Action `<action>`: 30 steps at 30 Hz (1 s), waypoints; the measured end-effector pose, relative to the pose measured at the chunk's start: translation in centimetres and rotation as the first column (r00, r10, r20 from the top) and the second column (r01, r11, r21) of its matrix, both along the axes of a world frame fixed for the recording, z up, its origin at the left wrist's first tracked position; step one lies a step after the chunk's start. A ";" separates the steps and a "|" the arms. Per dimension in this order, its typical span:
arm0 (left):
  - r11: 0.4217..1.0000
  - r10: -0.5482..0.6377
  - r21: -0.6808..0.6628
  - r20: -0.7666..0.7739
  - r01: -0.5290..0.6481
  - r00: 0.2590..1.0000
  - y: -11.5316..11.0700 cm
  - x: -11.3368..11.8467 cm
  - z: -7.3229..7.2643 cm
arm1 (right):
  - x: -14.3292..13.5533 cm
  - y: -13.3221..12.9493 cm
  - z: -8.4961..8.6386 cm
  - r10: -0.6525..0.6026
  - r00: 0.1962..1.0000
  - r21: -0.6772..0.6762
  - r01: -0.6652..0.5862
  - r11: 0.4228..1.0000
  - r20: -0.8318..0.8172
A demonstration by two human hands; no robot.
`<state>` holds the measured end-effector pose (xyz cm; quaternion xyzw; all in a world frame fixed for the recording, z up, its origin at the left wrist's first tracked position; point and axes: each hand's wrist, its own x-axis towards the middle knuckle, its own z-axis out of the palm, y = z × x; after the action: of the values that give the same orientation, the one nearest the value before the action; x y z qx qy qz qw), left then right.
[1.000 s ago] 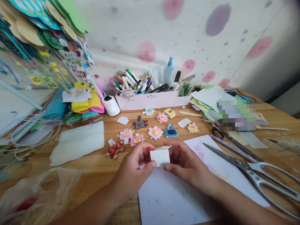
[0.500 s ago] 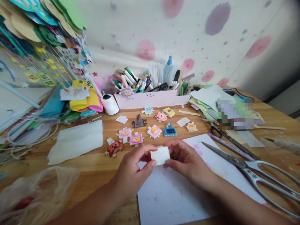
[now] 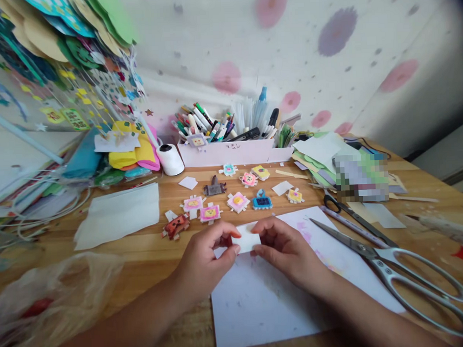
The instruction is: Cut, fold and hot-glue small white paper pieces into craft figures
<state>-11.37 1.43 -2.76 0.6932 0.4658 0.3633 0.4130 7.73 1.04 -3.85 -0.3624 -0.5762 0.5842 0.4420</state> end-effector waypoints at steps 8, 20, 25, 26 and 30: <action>0.999 -0.007 0.046 -0.035 0.008 0.999 -0.1 0.1 0.2 | -0.1 -0.1 -0.1 -0.105 0.977 0.096 0.088 0.991 0.183; 1.000 0.017 0.001 0.036 -0.017 0.999 -0.6 1.0 0.0 | -1.3 0.0 0.3 -0.175 0.934 -0.183 0.122 0.976 -0.313; 0.999 -0.014 0.052 0.016 0.013 1.000 -0.9 1.4 0.1 | -1.5 -0.2 0.2 -0.226 0.907 -0.256 0.139 0.957 -0.356; 0.998 -0.026 0.060 0.000 0.025 1.000 -1.0 1.4 0.1 | -1.5 -0.2 0.2 -0.235 0.907 -0.265 0.145 0.953 -0.349; 0.998 -0.043 0.052 -0.038 0.045 0.998 -1.2 1.4 0.0 | -1.7 -0.3 0.1 -0.252 0.914 -0.294 0.159 0.943 -0.316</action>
<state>-9.93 0.22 -2.75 0.7207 0.4480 0.3534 0.3938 6.01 0.76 -3.72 -0.3671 -0.3646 0.6599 0.5448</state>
